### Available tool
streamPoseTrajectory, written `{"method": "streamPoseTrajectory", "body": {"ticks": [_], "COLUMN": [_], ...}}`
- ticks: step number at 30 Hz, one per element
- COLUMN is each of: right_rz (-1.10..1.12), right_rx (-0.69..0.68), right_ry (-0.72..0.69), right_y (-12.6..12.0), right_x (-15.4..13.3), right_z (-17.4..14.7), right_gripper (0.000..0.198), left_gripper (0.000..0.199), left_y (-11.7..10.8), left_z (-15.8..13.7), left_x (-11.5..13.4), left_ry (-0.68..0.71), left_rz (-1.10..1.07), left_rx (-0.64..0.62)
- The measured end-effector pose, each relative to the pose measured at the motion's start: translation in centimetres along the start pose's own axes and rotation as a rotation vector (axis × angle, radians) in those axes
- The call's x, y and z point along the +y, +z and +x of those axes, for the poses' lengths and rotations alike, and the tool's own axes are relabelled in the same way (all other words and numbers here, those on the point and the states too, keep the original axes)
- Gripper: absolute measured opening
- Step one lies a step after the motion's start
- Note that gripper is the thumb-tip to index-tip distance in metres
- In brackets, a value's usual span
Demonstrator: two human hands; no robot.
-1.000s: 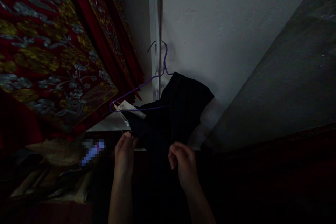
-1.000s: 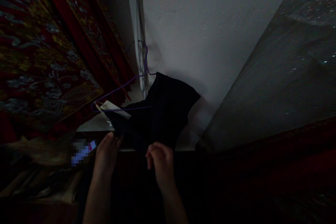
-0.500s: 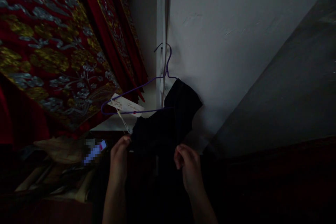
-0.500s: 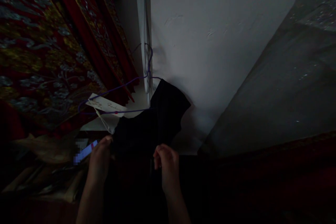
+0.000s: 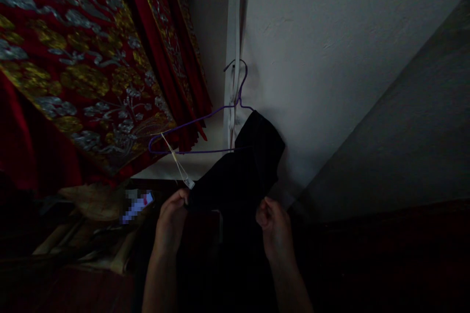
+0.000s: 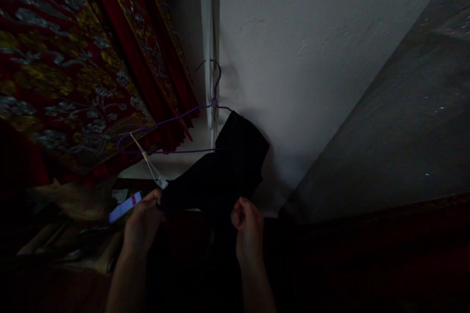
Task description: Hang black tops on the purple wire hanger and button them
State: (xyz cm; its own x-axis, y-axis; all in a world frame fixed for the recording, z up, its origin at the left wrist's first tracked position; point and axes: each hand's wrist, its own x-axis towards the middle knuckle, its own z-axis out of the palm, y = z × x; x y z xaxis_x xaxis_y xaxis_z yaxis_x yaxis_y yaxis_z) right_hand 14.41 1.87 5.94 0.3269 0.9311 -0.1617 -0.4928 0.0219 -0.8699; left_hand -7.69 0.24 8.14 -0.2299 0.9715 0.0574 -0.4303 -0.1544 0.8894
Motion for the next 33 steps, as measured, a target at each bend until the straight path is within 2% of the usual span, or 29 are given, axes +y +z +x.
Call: {"method": "streamPoseTrajectory", "body": {"ticks": [2,5,9,12,15,17,19,23,26,29,31,33], "right_rz": [0.076,0.126,0.128,0.106,0.012,-0.127,-0.258,-0.255,-0.247,-0.341,-0.419,-0.463], "right_rx": [-0.018,-0.116,-0.203,-0.197,-0.158,-0.172,-0.230,-0.341,-0.505,-0.681,-0.705,-0.656], "right_ry": [0.095,0.234,0.327,0.398,0.437,0.394,0.291,0.006,-0.168,-0.241,-0.258,-0.260], "right_y": [-0.4,-0.7,-0.6,-0.3,-0.1,0.1,0.4,1.0,1.6,2.4,2.9,3.3], "right_x": [0.9,2.9,5.8,7.2,7.6,7.4,6.8,4.6,2.6,1.6,1.7,2.3], "right_z": [0.8,1.5,1.3,0.6,0.2,0.1,0.0,-1.3,-3.1,-4.4,-4.8,-4.8], "right_gripper": [0.031,0.032,0.037,0.037,0.038,0.038,0.034,0.022,0.047,0.065,0.061,0.048], "left_gripper": [0.025,0.026,0.028,0.033,0.035,0.031,0.029,0.028,0.030,0.025,0.021,0.016], "left_y": [0.1,0.5,0.9,1.0,1.1,1.3,1.5,1.9,2.1,2.5,2.8,2.9], "left_z": [-0.4,-1.0,-1.4,-1.5,-1.7,-1.8,-1.8,-2.0,-2.3,-2.8,-3.1,-3.3], "left_x": [0.5,0.7,-0.1,-0.9,-1.2,-1.1,-1.1,-1.2,-1.1,-0.4,0.2,0.7], "left_ry": [0.015,0.050,0.066,0.055,0.051,0.057,0.078,0.086,0.107,0.169,0.219,0.280], "left_rz": [-0.001,0.017,0.044,0.100,0.052,-0.008,-0.037,0.033,0.124,0.268,0.384,0.462], "left_rx": [-0.015,-0.026,-0.049,-0.002,0.056,0.037,0.007,0.007,-0.006,-0.089,-0.140,-0.149]}}
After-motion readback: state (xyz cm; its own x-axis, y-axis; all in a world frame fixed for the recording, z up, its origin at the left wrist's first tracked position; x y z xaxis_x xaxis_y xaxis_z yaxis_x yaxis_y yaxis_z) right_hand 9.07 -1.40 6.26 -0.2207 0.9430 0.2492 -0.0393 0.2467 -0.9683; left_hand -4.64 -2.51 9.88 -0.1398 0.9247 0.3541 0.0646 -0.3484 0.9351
